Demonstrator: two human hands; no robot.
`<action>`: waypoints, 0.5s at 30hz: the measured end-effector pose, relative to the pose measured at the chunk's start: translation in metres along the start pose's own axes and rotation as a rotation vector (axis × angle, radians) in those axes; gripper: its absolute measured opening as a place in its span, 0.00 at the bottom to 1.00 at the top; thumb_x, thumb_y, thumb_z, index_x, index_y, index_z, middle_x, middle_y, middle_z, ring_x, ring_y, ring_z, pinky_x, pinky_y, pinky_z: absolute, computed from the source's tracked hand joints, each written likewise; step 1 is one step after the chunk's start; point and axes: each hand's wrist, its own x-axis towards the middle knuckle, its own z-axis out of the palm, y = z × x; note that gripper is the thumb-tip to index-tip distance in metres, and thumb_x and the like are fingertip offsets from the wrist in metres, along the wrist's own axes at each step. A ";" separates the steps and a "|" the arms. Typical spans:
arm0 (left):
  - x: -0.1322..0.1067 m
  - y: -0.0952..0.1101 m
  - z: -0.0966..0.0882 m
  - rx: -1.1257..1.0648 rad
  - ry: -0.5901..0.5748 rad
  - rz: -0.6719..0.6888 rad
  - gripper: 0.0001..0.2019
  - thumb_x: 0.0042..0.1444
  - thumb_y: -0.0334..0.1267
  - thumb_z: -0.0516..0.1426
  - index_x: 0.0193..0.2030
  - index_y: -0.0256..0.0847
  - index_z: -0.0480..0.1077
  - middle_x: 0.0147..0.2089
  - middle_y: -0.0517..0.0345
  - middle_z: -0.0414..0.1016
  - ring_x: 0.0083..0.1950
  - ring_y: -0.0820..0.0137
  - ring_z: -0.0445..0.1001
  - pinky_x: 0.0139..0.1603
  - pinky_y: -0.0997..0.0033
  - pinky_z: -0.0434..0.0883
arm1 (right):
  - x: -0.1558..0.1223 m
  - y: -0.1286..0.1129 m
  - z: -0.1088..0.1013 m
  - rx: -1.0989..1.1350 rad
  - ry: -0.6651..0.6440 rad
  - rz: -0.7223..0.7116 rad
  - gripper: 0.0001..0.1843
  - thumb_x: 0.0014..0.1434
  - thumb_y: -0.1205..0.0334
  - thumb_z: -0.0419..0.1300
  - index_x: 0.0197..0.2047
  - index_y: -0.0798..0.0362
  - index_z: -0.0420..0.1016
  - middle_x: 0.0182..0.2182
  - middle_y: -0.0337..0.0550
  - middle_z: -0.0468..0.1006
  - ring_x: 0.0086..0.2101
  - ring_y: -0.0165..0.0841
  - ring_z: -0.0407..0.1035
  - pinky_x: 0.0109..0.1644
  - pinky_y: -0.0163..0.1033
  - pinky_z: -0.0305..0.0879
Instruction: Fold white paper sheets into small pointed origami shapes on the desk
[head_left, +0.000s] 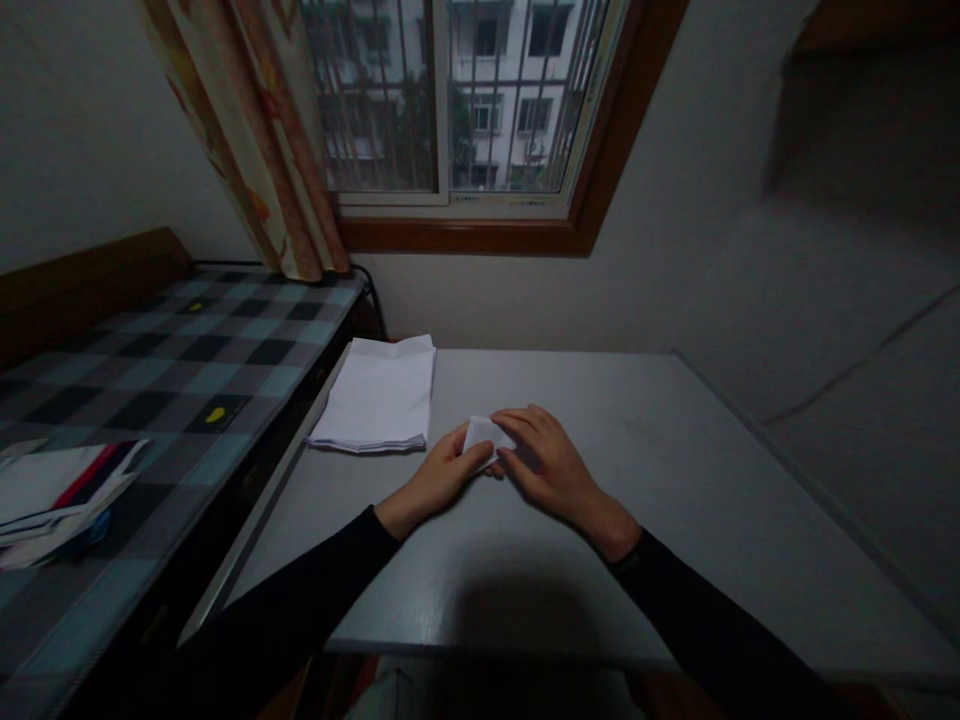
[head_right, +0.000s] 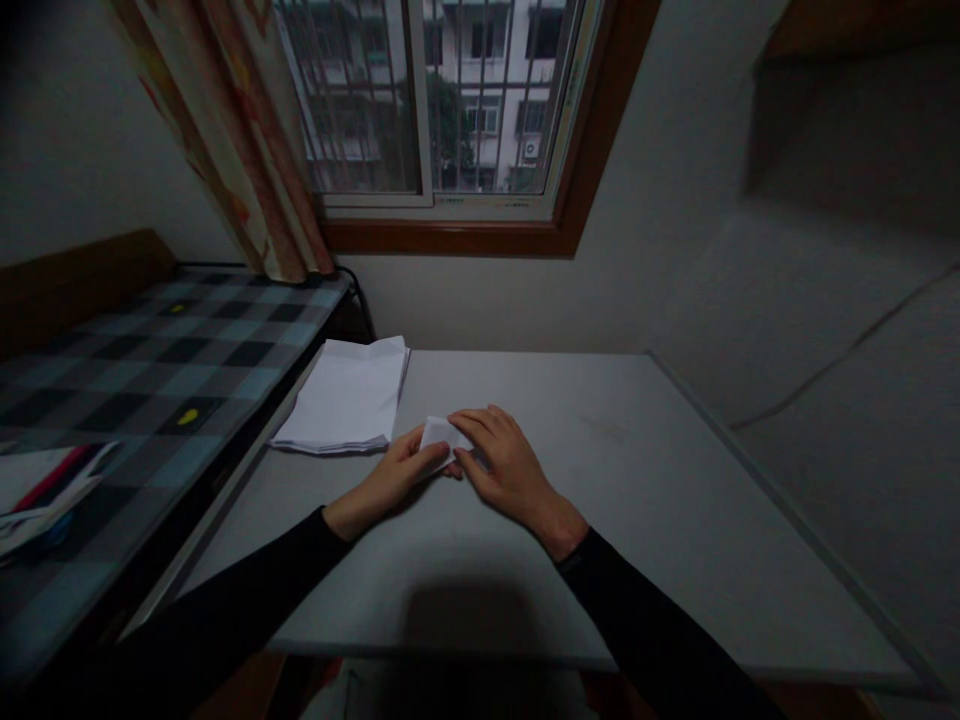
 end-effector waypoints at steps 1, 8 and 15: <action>0.000 0.001 0.000 -0.016 0.021 0.020 0.26 0.64 0.59 0.67 0.54 0.37 0.79 0.48 0.45 0.85 0.45 0.59 0.83 0.52 0.58 0.79 | 0.000 0.000 0.000 0.004 0.000 0.006 0.27 0.75 0.61 0.63 0.74 0.42 0.70 0.63 0.51 0.82 0.62 0.50 0.76 0.74 0.70 0.64; 0.000 0.002 -0.002 -0.036 0.085 0.007 0.36 0.69 0.65 0.61 0.69 0.37 0.74 0.57 0.43 0.84 0.49 0.57 0.83 0.50 0.60 0.80 | 0.000 -0.004 -0.004 0.118 0.093 -0.005 0.19 0.73 0.59 0.65 0.65 0.44 0.73 0.57 0.49 0.84 0.58 0.48 0.78 0.74 0.68 0.64; -0.001 0.003 -0.001 -0.024 0.037 0.060 0.42 0.68 0.56 0.65 0.82 0.46 0.58 0.64 0.45 0.82 0.53 0.59 0.83 0.55 0.61 0.79 | -0.002 0.000 -0.004 0.254 0.117 0.109 0.09 0.75 0.60 0.62 0.56 0.43 0.78 0.49 0.45 0.86 0.52 0.45 0.79 0.73 0.66 0.66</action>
